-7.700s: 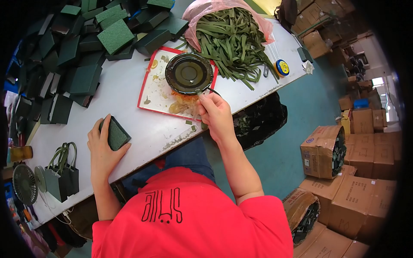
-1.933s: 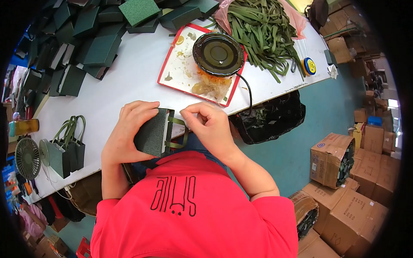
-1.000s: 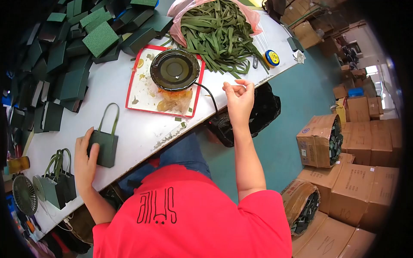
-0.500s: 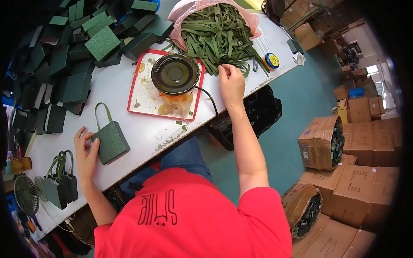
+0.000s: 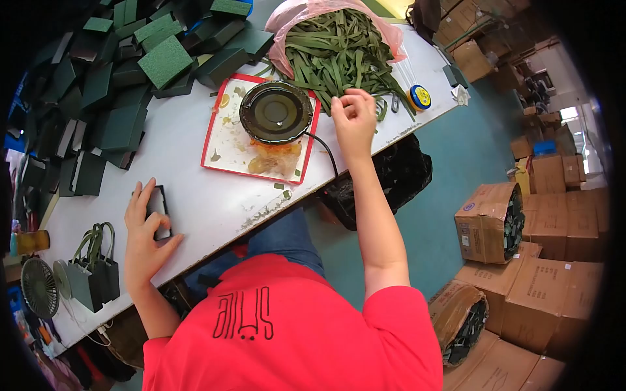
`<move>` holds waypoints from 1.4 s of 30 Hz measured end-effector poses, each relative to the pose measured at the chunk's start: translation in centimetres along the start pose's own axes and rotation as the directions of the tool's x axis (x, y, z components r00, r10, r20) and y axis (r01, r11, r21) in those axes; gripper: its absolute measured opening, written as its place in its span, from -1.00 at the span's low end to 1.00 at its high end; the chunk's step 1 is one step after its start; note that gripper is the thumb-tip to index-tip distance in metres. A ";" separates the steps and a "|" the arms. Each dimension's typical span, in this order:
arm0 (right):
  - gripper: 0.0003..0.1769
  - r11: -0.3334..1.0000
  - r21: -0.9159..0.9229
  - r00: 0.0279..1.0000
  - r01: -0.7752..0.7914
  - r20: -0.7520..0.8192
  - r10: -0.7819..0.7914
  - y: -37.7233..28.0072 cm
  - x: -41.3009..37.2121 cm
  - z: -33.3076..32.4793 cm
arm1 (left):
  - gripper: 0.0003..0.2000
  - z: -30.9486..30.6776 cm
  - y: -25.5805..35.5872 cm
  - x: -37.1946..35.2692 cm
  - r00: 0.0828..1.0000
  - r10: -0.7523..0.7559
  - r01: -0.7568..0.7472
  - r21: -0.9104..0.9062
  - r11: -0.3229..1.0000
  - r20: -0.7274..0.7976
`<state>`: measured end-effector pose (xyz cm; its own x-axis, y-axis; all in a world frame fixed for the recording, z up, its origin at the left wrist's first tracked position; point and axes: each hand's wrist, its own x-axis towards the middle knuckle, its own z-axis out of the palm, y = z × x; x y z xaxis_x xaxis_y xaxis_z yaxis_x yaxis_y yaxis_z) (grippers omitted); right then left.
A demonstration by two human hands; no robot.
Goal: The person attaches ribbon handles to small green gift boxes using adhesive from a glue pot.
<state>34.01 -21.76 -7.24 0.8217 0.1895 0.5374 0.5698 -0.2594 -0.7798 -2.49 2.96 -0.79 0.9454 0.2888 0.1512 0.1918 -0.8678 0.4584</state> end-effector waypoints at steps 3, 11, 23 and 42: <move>-0.84 0.983 0.118 0.990 0.137 0.010 -0.139 -3.8 -1.2 -3.0 | -0.43 0.0 0.8 0.1 0.991 -0.132 0.132 -0.007 0.991 0.022; -0.94 0.913 0.340 0.907 -0.226 0.414 0.071 -15.2 -6.0 -8.0 | -0.17 0.4 0.3 0.2 0.981 -0.182 0.168 0.171 0.971 0.071; -0.80 0.534 0.361 0.637 -0.764 0.548 0.542 -9.7 -7.4 -1.7 | -0.12 0.5 0.9 -0.2 0.970 -0.229 0.206 0.226 0.952 0.077; -0.78 0.490 0.376 0.616 -0.787 0.529 0.583 -9.2 -7.1 0.3 | -0.02 0.4 0.8 -0.3 0.972 -0.222 0.210 0.145 0.967 0.075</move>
<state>22.91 -20.42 -3.95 0.8343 0.4668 -0.2935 -0.3703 0.0800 -0.9255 -2.48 2.05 -0.81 0.8960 0.4436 -0.0205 0.4223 -0.8370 0.3480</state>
